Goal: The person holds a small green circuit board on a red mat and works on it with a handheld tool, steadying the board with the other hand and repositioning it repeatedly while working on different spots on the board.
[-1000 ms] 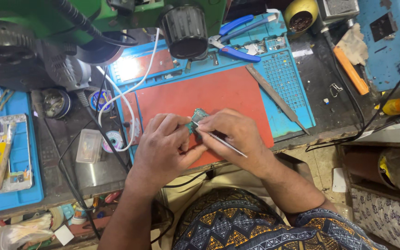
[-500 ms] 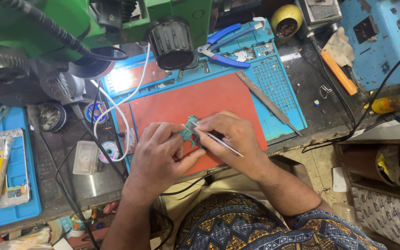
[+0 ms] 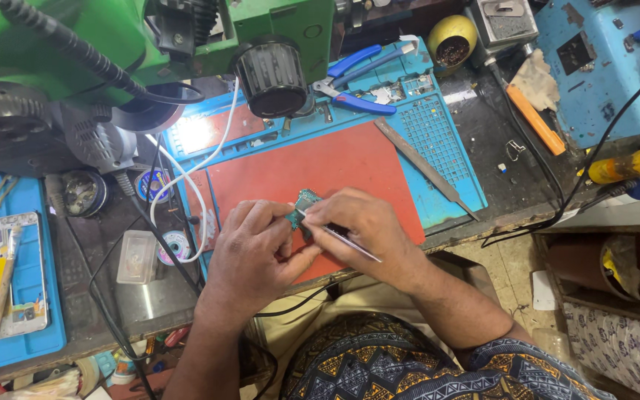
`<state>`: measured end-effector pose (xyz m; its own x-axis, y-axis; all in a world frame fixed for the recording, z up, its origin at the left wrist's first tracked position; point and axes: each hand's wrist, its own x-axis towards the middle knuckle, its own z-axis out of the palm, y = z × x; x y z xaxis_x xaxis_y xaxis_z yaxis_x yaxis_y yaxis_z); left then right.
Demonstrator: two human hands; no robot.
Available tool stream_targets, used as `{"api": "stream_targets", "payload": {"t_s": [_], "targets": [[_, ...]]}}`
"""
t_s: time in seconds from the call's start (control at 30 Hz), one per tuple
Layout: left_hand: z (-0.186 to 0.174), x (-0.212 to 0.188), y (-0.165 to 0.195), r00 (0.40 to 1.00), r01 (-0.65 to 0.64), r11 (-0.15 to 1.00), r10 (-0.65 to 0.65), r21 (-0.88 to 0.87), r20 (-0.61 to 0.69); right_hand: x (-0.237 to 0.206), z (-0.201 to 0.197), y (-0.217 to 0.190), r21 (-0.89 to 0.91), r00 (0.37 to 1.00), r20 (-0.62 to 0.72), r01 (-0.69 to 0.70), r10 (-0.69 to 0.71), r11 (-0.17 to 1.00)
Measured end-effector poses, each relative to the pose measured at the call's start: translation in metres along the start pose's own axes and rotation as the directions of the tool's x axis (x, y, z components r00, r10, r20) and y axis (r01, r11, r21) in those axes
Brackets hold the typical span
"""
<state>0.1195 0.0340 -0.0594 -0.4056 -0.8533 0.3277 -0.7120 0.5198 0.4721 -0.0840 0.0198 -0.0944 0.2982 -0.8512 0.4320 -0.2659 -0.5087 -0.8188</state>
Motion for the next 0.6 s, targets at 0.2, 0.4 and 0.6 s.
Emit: {"api": "stream_targets", "payload": {"t_s": [0.2,0.4,0.6], "targets": [[-0.0006,-0.0012,0.0005,1.000,0.007,1.000,-0.007,-0.001,0.005,-0.0010,0.0016,-0.0004,-0.010,1.000,-0.013,0.015,-0.015,1.000],[-0.0016,-0.0013,-0.0007,1.000,0.014,1.000,-0.014,-0.004,0.016,-0.0008,0.0019,-0.0001,0.008,1.000,-0.012,0.001,-0.001,1.000],[-0.0014,-0.0008,-0.0009,1.000,0.017,1.000,-0.017,0.000,0.021,-0.0004,0.0017,0.0001,0.020,1.000,-0.008,0.013,-0.012,1.000]]}}
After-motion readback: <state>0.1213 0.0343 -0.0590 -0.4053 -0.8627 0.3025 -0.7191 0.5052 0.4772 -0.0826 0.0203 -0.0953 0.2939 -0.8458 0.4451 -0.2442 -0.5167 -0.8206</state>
